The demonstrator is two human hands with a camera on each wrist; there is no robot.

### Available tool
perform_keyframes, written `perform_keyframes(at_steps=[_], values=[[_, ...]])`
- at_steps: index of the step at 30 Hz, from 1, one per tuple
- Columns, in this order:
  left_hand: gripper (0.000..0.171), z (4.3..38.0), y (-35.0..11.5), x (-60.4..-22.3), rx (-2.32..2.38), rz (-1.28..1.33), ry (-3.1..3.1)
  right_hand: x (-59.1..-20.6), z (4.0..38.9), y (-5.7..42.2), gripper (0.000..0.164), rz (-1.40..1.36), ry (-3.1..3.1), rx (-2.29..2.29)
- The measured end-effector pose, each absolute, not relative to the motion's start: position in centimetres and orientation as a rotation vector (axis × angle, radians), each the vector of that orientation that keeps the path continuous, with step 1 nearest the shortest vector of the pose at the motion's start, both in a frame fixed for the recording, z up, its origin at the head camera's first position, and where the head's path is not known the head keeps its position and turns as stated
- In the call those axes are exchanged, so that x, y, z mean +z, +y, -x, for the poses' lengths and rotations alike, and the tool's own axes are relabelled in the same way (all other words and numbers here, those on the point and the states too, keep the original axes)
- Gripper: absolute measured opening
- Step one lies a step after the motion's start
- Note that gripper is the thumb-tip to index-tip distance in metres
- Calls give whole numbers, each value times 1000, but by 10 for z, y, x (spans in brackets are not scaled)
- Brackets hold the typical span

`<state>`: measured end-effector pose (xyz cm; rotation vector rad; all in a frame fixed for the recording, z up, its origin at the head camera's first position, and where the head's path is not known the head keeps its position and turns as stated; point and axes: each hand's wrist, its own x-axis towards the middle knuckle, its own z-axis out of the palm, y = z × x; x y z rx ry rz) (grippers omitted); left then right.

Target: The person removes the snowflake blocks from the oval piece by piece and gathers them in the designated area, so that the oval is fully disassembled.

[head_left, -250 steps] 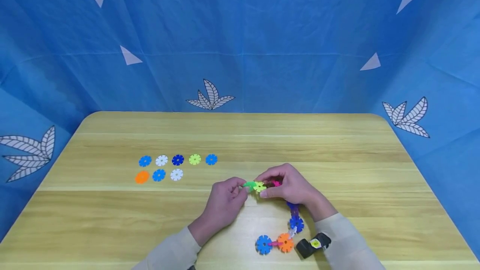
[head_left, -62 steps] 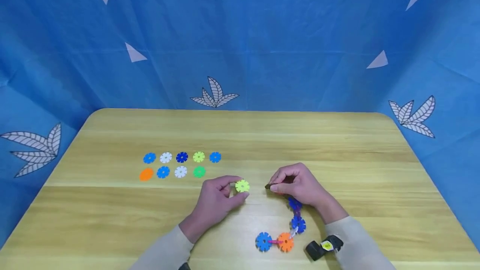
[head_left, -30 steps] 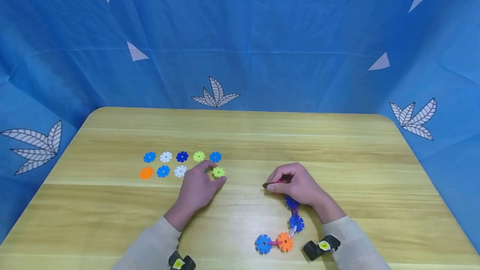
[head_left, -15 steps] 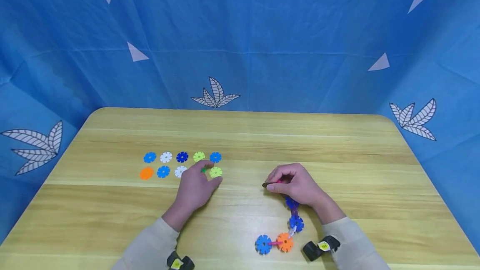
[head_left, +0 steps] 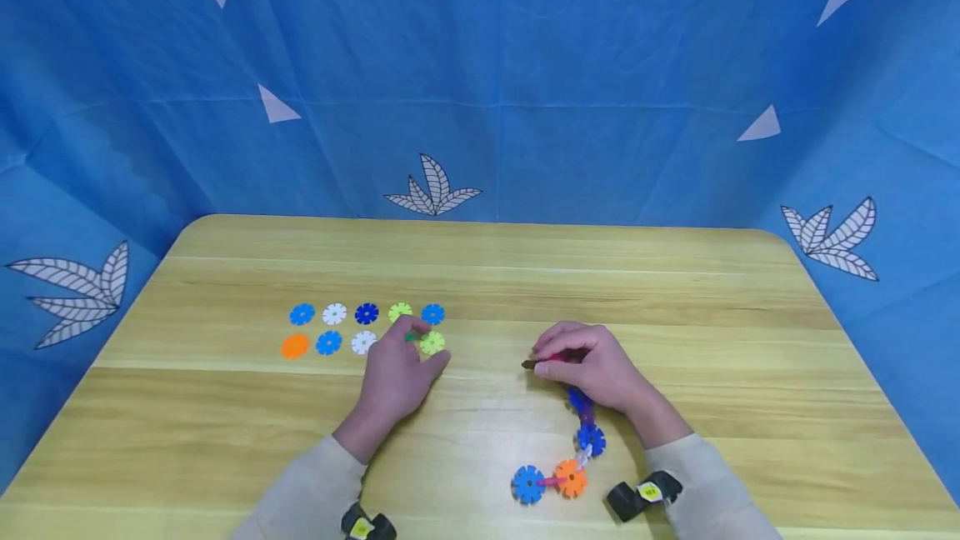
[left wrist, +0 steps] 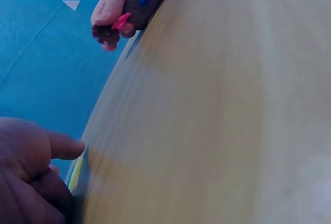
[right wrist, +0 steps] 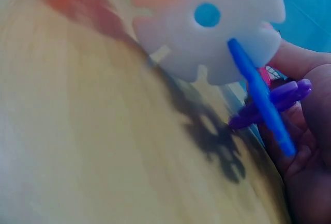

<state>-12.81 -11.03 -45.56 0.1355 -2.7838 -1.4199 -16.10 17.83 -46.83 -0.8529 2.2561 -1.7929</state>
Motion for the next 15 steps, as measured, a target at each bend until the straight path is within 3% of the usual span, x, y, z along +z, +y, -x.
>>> perform_keyframes(at_steps=[6, 15], values=[[41, 122, -105, -455, -1490, -100, -2766, -466, 161, 179, 33, 859, 2332, -1672], [39, 114, -85, -453, -1564, 94, -2739, -463, 160, 179, 45, 490, 2290, -1640]])
